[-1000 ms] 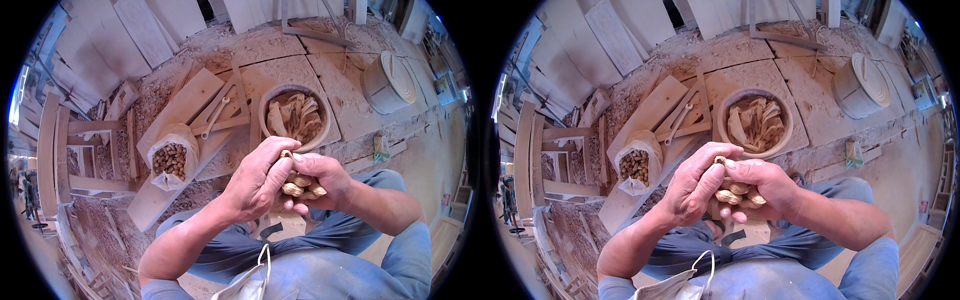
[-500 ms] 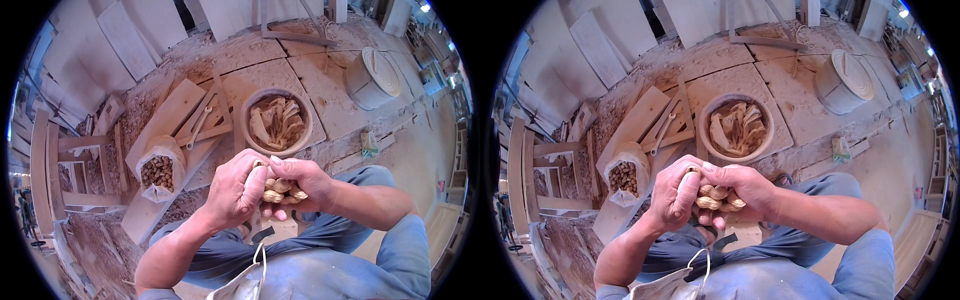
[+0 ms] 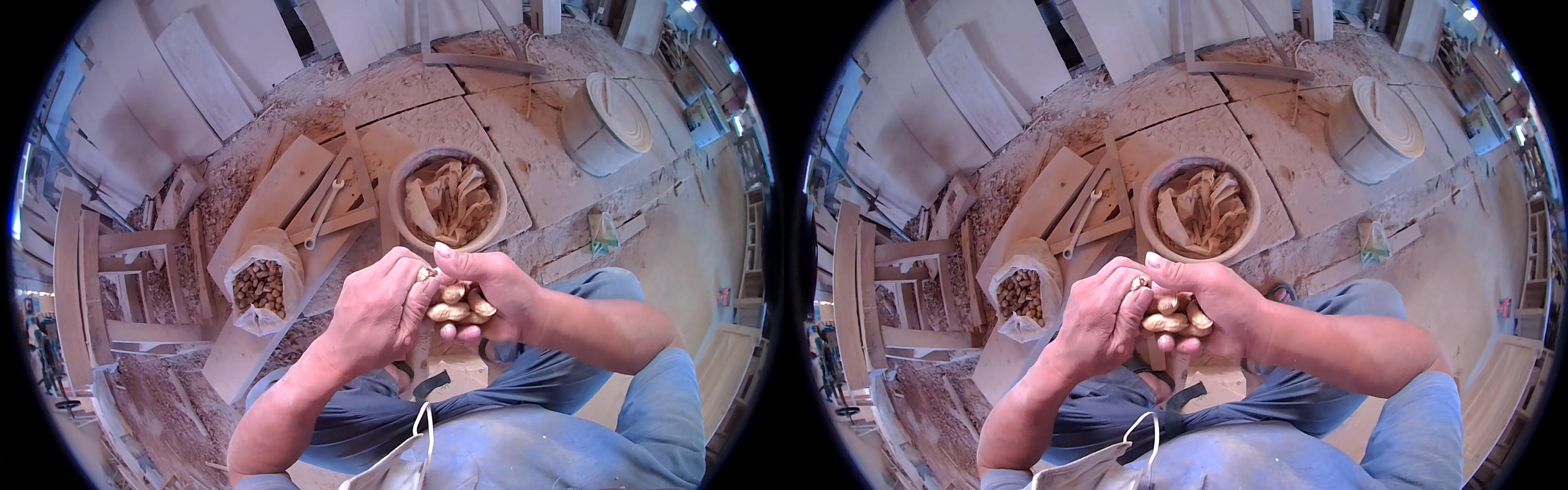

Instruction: The person sits on the floor and peels the outer shells off small nuts by hand. They pick up nuts from a white sack, remove the shells, and place the peeled nuts into a wooden bowl.

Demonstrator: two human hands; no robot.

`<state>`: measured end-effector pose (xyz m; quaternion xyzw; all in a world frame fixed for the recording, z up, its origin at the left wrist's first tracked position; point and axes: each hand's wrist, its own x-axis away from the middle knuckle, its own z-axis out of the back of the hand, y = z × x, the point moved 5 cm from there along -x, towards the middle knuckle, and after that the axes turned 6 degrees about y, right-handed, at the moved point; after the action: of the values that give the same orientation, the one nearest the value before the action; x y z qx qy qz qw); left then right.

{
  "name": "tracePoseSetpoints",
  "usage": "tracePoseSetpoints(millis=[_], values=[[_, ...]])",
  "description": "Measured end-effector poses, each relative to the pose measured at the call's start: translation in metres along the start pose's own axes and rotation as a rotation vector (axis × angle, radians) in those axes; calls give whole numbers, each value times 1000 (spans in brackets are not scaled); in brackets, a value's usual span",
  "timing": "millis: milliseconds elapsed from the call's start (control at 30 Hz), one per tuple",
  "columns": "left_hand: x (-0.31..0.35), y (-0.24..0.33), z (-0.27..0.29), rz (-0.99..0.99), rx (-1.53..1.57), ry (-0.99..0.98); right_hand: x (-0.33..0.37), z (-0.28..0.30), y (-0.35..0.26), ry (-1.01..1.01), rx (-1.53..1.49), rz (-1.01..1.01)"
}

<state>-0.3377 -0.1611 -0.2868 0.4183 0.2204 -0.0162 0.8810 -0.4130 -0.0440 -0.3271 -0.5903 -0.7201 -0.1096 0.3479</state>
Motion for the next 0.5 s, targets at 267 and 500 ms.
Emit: tracePoseSetpoints(millis=[267, 500], values=[[4, -5, -2, 121, 114, -35, 0, 5, -2, 84, 114, 46], [6, -13, -1, 188, 346, 30, 0, 2, -3, 33, 114, 88]])
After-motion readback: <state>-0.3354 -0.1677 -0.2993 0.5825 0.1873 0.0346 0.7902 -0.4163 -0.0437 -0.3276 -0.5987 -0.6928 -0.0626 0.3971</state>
